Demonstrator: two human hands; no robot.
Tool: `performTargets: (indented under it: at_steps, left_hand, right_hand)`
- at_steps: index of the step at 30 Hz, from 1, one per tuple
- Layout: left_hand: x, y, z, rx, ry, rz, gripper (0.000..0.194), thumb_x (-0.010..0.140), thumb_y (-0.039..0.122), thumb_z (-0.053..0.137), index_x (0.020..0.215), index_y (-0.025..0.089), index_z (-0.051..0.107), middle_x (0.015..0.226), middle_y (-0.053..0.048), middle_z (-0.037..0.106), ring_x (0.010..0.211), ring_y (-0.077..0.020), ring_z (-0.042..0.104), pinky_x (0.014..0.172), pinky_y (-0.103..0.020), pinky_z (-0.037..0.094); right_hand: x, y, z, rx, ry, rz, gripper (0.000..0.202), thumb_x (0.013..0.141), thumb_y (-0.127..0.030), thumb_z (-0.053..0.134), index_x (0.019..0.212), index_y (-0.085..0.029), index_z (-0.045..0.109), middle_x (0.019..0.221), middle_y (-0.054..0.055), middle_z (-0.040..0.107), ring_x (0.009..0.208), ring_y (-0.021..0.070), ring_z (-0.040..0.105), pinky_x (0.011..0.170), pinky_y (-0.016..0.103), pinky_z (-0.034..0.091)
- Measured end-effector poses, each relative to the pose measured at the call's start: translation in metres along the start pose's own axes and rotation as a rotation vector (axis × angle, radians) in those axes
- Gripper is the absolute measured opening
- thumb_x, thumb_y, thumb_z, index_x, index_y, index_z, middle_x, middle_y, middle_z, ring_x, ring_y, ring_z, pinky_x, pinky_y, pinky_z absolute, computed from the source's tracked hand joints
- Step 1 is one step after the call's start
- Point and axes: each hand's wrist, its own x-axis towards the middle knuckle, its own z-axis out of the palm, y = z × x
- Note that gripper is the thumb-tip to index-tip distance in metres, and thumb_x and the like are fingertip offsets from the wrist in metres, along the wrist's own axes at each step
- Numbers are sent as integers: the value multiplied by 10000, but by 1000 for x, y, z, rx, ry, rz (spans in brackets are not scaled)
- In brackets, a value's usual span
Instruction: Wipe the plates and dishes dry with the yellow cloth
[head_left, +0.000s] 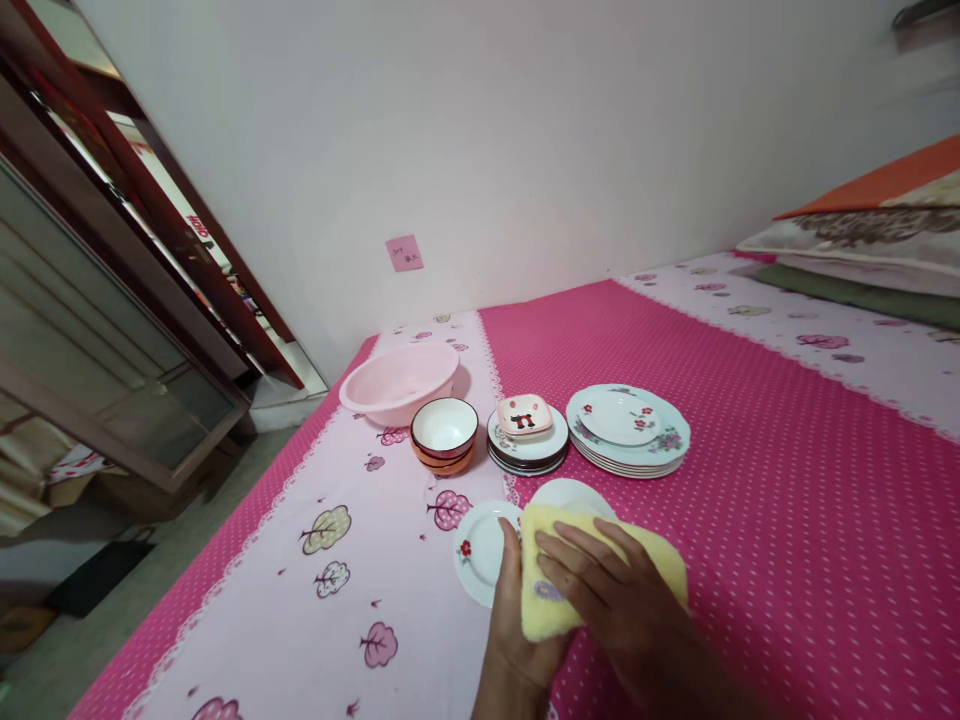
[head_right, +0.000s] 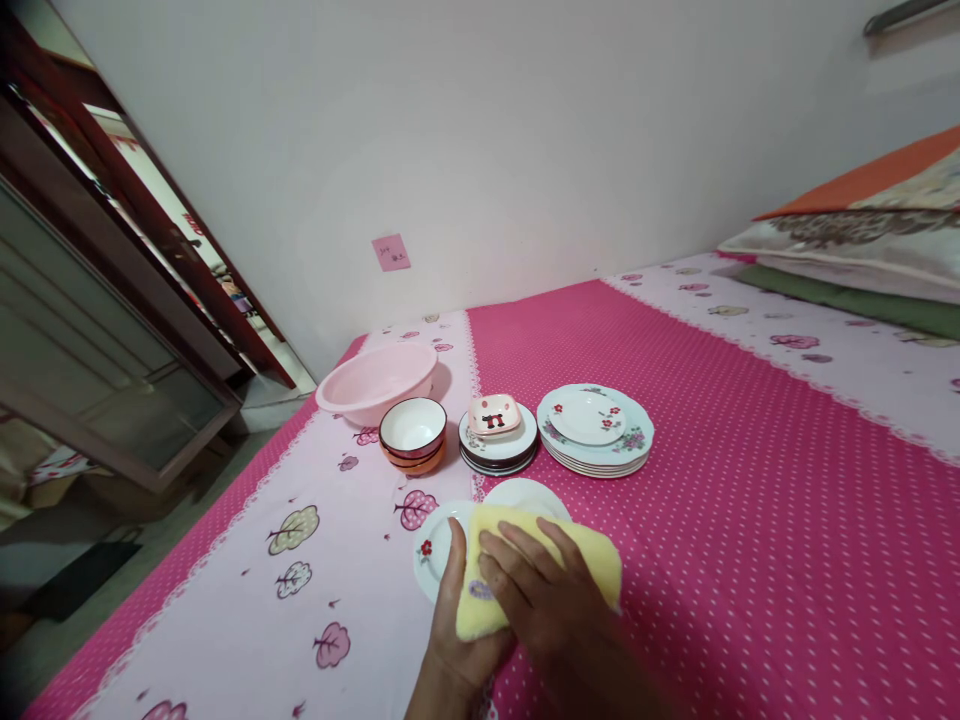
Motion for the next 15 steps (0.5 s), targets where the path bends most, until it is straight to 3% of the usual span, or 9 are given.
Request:
performTargets:
  at_steps: [3, 6, 10, 15]
  left_hand:
    - [2, -6, 0, 59, -76, 30, 585, 990, 571, 531, 1201, 54, 705, 1127, -171, 755, 1025, -194, 718, 945, -248, 520]
    - [5, -9, 0, 182, -198, 51, 612, 1031, 570, 415, 1329, 98, 666, 1381, -172, 670, 1271, -245, 621, 1118, -332, 420]
    - [6, -6, 1, 337, -267, 76, 733, 1023, 647, 287, 1446, 124, 576, 1530, -171, 554, 1447, -326, 463, 1188, -474, 338]
    - [4, 2, 2, 336, -257, 113, 814, 978, 724, 317, 1437, 107, 584, 1537, -208, 536, 1482, -364, 409, 1202, -542, 297]
  right_hand:
    - [3, 15, -8, -48, -59, -4, 372, 1059, -148, 338, 1220, -201, 668, 1242, 40, 763, 1243, 183, 588, 1200, 395, 227]
    - [3, 33, -18, -117, -120, 12, 380, 1016, -133, 379, 1282, -182, 646, 1307, 75, 731, 1247, 212, 592, 1135, 398, 296]
    - [-4, 48, -20, -166, -154, 55, 413, 983, -125, 396, 1329, -128, 622, 1361, 142, 689, 1253, 272, 595, 1041, 440, 395]
    - [-12, 49, -15, -183, -150, 107, 432, 956, -42, 382, 1316, -83, 617, 1324, 170, 699, 1219, 287, 623, 947, 428, 485]
